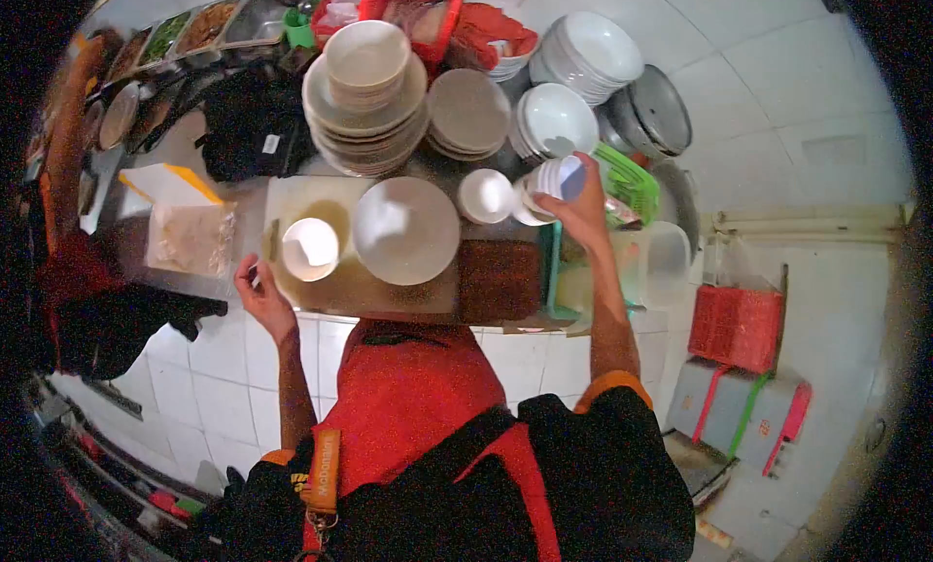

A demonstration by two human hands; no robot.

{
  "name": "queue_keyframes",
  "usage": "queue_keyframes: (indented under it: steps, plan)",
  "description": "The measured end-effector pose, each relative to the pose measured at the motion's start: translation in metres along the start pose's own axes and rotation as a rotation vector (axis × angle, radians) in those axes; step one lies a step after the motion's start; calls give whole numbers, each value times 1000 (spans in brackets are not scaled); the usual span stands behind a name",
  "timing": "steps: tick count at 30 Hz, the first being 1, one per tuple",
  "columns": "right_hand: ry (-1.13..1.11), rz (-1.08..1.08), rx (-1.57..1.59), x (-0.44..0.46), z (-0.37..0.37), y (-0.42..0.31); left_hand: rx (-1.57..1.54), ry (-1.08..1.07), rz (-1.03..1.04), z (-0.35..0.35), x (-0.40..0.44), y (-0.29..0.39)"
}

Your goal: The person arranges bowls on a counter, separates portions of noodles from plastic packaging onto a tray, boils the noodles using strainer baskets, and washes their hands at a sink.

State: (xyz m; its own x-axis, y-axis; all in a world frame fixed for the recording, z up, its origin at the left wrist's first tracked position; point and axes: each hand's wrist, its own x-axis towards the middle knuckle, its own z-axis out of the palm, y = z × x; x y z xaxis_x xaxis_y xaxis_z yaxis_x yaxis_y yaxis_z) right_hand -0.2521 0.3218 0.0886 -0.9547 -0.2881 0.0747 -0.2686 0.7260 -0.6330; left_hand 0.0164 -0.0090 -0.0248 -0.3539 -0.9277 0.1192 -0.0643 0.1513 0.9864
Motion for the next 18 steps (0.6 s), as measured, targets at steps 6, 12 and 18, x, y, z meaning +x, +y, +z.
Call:
queue_keyframes:
  steps: [6,12,18]
  plan:
    - [-317,-487,189,-24,66,-88,-85,-146,-146,-1,-4,1]
    - [-521,-692,310,-70,159,-196,-131,-168,-302,13,-4,28]
    - [-435,-603,84,-74,110,-168,30,-149,-81,1,-6,30]
